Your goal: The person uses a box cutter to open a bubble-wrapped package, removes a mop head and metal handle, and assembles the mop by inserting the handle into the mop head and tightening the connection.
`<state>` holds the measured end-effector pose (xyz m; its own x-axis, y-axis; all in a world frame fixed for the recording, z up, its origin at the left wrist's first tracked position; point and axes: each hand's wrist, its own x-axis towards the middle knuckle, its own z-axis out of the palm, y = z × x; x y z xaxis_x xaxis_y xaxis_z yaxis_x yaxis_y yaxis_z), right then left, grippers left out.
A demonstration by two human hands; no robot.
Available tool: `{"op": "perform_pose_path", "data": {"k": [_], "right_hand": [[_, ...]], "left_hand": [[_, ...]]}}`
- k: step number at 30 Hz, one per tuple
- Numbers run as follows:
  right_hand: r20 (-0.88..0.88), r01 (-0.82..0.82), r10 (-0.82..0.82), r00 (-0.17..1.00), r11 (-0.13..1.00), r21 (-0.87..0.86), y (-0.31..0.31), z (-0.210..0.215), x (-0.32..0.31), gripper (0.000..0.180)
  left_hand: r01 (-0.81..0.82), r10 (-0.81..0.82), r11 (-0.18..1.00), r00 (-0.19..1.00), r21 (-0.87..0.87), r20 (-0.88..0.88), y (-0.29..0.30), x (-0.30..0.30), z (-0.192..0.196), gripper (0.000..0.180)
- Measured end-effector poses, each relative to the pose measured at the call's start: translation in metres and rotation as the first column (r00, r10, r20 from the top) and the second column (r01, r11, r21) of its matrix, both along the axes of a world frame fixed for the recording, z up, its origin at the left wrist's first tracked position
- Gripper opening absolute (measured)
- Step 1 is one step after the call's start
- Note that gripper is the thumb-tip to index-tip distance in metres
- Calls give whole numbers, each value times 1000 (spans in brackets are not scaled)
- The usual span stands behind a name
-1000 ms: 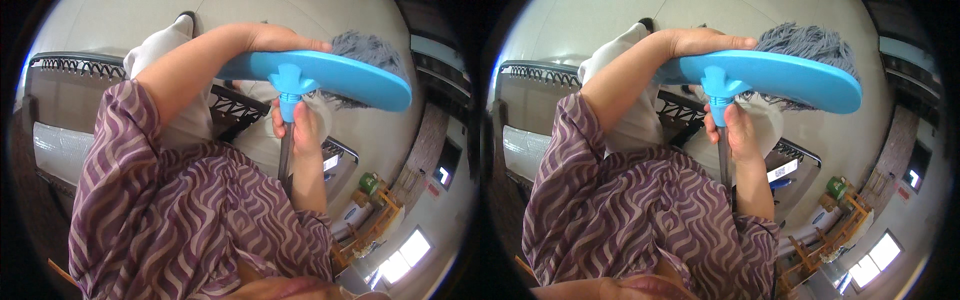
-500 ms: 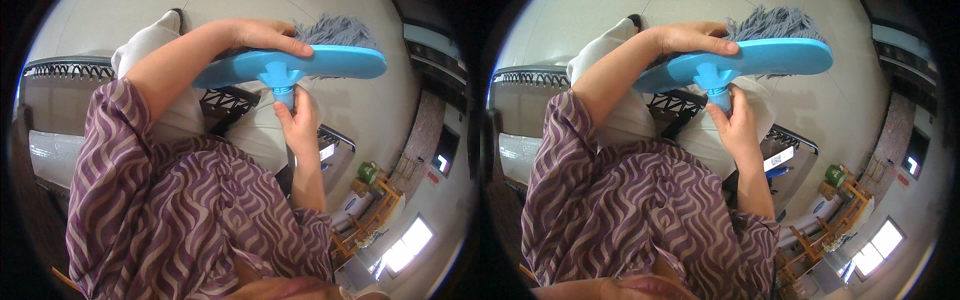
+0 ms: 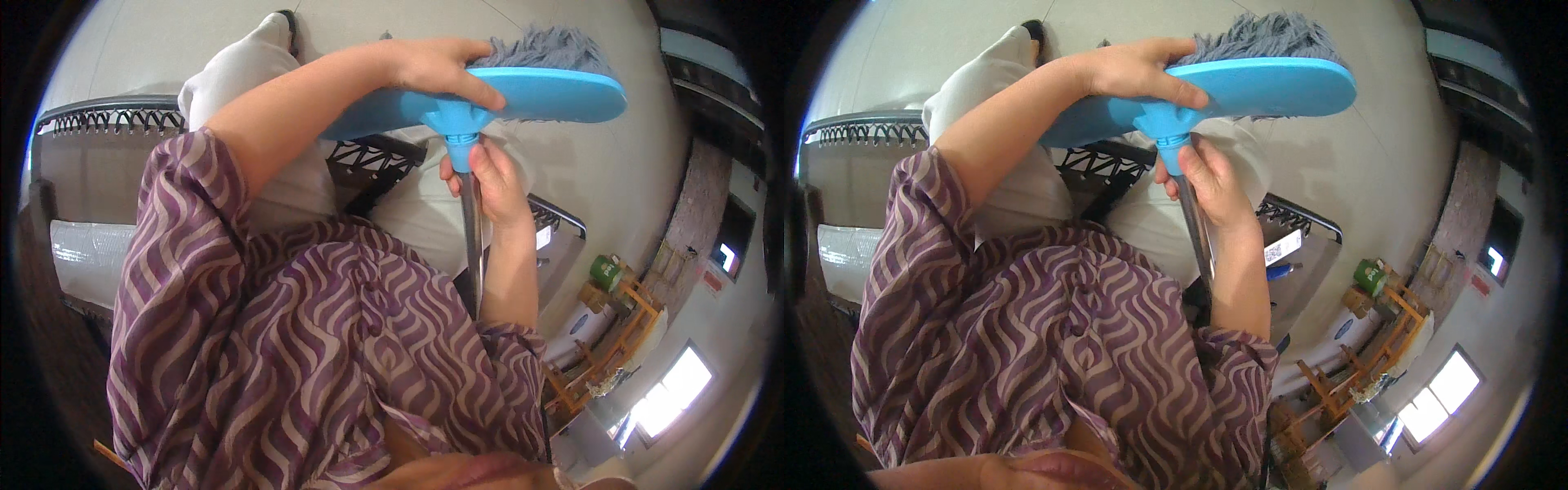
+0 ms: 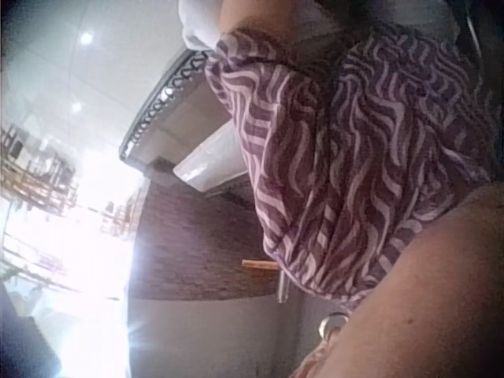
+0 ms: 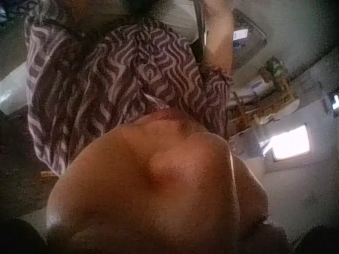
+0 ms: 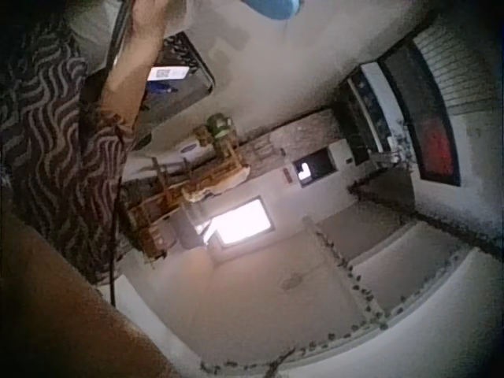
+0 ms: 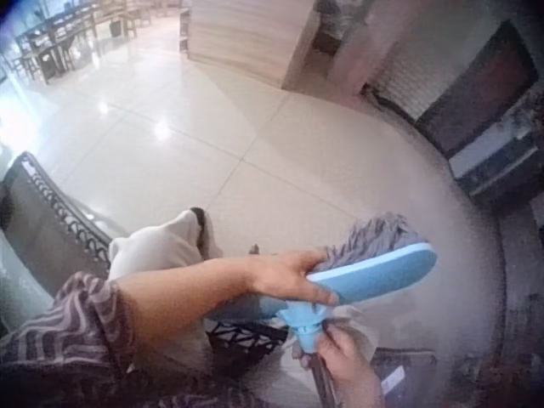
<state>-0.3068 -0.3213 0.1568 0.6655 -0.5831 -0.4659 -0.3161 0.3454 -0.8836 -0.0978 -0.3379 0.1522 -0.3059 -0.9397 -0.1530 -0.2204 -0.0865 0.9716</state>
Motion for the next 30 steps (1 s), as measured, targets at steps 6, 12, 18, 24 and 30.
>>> {"op": "perform_pose_path", "data": {"k": [6, 12, 18, 24, 30], "right_hand": [[-313, -166, -109, 943, 663, -730, 20, 2, 12, 48], [-400, -202, -54, 915, 796, -570, 13, -11, 7, 50], [287, -185, 57, 956, 877, 444, -4, -19, 2, 55], [-492, -290, -207, 846, 596, -749, 19, 4, 38, 42], [195, -88, 8, 981, 911, 403, 3, -12, 17, 30]], "left_hand": [[-51, 69, 992, 986, -119, 152, -5, -1, -11, 70], [-6, 5, 1000, 993, 6, 118, -1, -3, 0, 72], [22, -18, 999, 994, -36, 109, -4, 0, -6, 69], [-25, 54, 991, 974, -133, 221, -2, -7, -9, 66], [52, -56, 971, 998, -234, -8, 3, -3, -1, 60]]}}
